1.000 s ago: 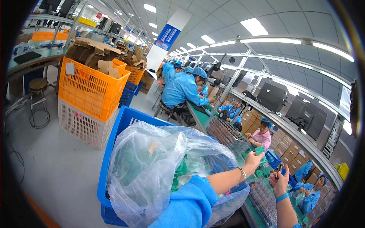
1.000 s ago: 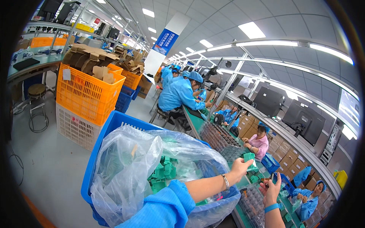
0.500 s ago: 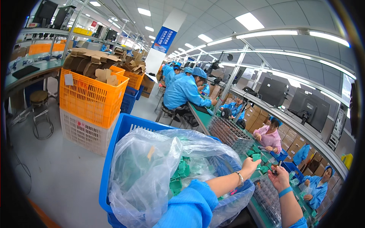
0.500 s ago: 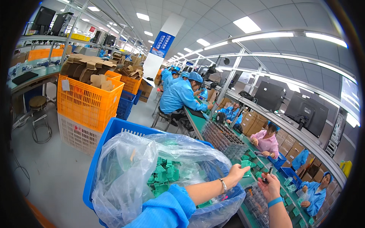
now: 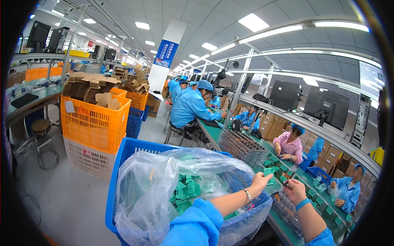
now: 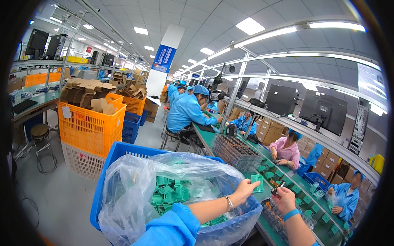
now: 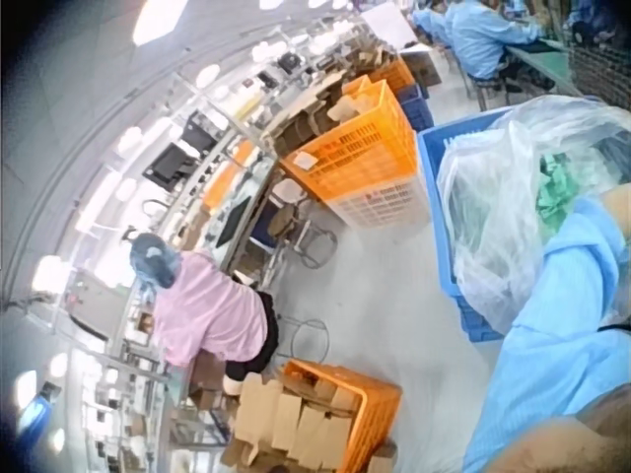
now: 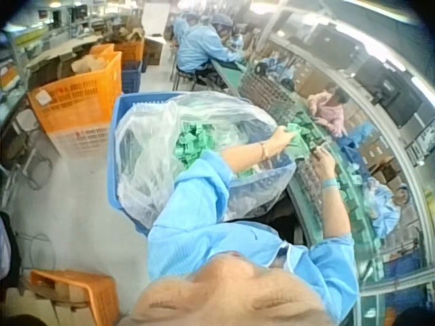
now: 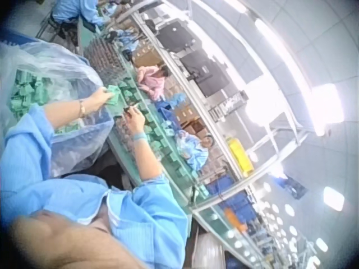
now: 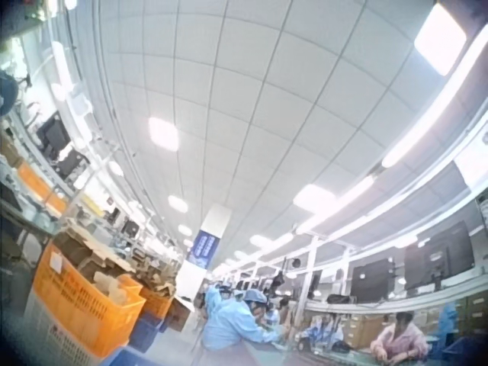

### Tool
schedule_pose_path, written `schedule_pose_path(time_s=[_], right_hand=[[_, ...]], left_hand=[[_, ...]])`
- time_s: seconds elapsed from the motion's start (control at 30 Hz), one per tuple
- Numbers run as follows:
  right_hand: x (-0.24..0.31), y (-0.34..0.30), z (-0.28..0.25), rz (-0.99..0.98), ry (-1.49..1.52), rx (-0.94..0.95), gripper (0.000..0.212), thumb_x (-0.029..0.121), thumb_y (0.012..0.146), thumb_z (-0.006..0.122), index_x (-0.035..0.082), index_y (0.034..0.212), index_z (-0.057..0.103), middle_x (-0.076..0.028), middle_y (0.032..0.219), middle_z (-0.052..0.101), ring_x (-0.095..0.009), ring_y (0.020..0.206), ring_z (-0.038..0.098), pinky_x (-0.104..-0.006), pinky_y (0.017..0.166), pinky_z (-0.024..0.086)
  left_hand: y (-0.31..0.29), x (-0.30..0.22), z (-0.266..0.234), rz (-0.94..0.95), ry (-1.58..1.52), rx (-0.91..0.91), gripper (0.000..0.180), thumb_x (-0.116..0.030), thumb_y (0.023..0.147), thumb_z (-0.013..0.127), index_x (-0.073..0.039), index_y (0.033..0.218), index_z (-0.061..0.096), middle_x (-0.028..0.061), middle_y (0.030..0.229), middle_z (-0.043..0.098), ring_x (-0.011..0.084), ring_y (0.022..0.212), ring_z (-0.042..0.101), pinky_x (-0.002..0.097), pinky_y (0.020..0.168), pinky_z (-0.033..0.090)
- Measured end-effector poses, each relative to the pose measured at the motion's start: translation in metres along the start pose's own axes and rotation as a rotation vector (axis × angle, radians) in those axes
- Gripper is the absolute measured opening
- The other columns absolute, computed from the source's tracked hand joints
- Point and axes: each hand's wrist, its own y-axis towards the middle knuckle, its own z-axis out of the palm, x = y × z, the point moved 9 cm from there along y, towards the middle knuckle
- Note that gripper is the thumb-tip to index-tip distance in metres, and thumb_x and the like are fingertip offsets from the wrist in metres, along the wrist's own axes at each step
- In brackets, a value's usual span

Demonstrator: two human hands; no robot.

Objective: The person assembles small electronic components into plastic housings by hand at an industrial workstation.

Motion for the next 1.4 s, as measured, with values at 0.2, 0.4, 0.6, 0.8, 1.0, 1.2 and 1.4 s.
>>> schedule_pose_path(time_s=[0.2, 0.4, 0.6, 0.8, 1.0, 1.2, 1.4], right_hand=[[0.005, -0.009, 0.010, 0.039, 0.000, -0.039, 0.011, 0.011, 0.087, 0.058, 0.005, 0.096, 0.055, -0.005, 0.083, 0.057, -0.016, 0.069, 0.054, -0.0354, 0.062, 0.052], [-0.011, 0.002, -0.005, 0.083, -0.003, -0.028, 0.011, 0.016, 0.089, 0.055, 0.006, 0.094, 0.055, -0.004, 0.080, 0.057, -0.016, 0.065, 0.056, -0.0322, 0.056, 0.050], [0.025, 0.031, 0.024, -0.007, 0.050, 0.012, 0.012, 0.017, 0.088, 0.056, 0.006, 0.091, 0.053, -0.005, 0.082, 0.056, -0.017, 0.075, 0.054, -0.0358, 0.061, 0.049], [-0.061, 0.009, 0.002, 0.319, 0.027, 0.112, 0.010, 0.012, 0.086, 0.057, 0.003, 0.084, 0.053, -0.006, 0.072, 0.055, -0.019, 0.063, 0.055, -0.0391, 0.060, 0.050], [-0.018, 0.022, 0.001, 0.181, 0.134, 0.066, 0.010, 0.012, 0.088, 0.056, 0.002, 0.086, 0.053, -0.006, 0.079, 0.056, -0.017, 0.064, 0.054, -0.0387, 0.061, 0.052], [-0.033, 0.032, -0.102, 0.272, 0.043, -0.050, 0.004, 0.007, 0.088, 0.053, 0.004, 0.084, 0.052, -0.006, 0.072, 0.054, -0.017, 0.063, 0.056, -0.0340, 0.050, 0.052], [-0.001, 0.030, -0.110, 0.250, 0.109, 0.026, 0.008, 0.013, 0.089, 0.054, 0.007, 0.084, 0.053, -0.001, 0.068, 0.052, -0.013, 0.063, 0.055, -0.0304, 0.056, 0.051]], left_hand=[[0.003, 0.017, -0.007, -0.105, 0.070, 0.009, 0.029, -0.031, 0.083, 0.064, -0.005, 0.091, 0.054, 0.0025, 0.084, 0.058, 0.0098, 0.072, 0.053, 0.0248, 0.061, 0.043], [-0.012, 0.035, 0.014, -0.258, -0.013, 0.103, 0.028, -0.032, 0.085, 0.063, -0.007, 0.096, 0.054, 0.0025, 0.092, 0.058, 0.0124, 0.083, 0.057, 0.0289, 0.073, 0.047], [0.041, -0.024, -0.092, 0.133, 0.078, -0.398, 0.032, -0.030, 0.080, 0.069, -0.005, 0.086, 0.050, 0.0011, 0.071, 0.050, 0.0106, 0.058, 0.044, 0.0271, 0.050, 0.038], [0.040, 0.031, -0.130, -0.114, -0.141, -0.445, 0.019, -0.023, 0.086, 0.061, -0.008, 0.095, 0.053, 0.0037, 0.087, 0.061, 0.0148, 0.070, 0.059, 0.0319, 0.058, 0.047], [0.024, 0.015, -0.105, -0.059, -0.084, -0.381, 0.018, -0.019, 0.086, 0.062, -0.007, 0.097, 0.054, 0.0047, 0.091, 0.061, 0.0180, 0.080, 0.060, 0.0356, 0.066, 0.050], [0.021, 0.010, -0.034, -0.117, -0.257, -0.214, 0.014, -0.018, 0.089, 0.059, -0.006, 0.095, 0.054, 0.0064, 0.099, 0.061, 0.0166, 0.088, 0.059, 0.0377, 0.072, 0.052], [0.019, -0.093, -0.063, 0.446, 0.073, -0.489, 0.013, -0.017, 0.089, 0.059, -0.006, 0.090, 0.052, 0.0064, 0.093, 0.060, 0.0127, 0.081, 0.058, 0.0302, 0.074, 0.048]])
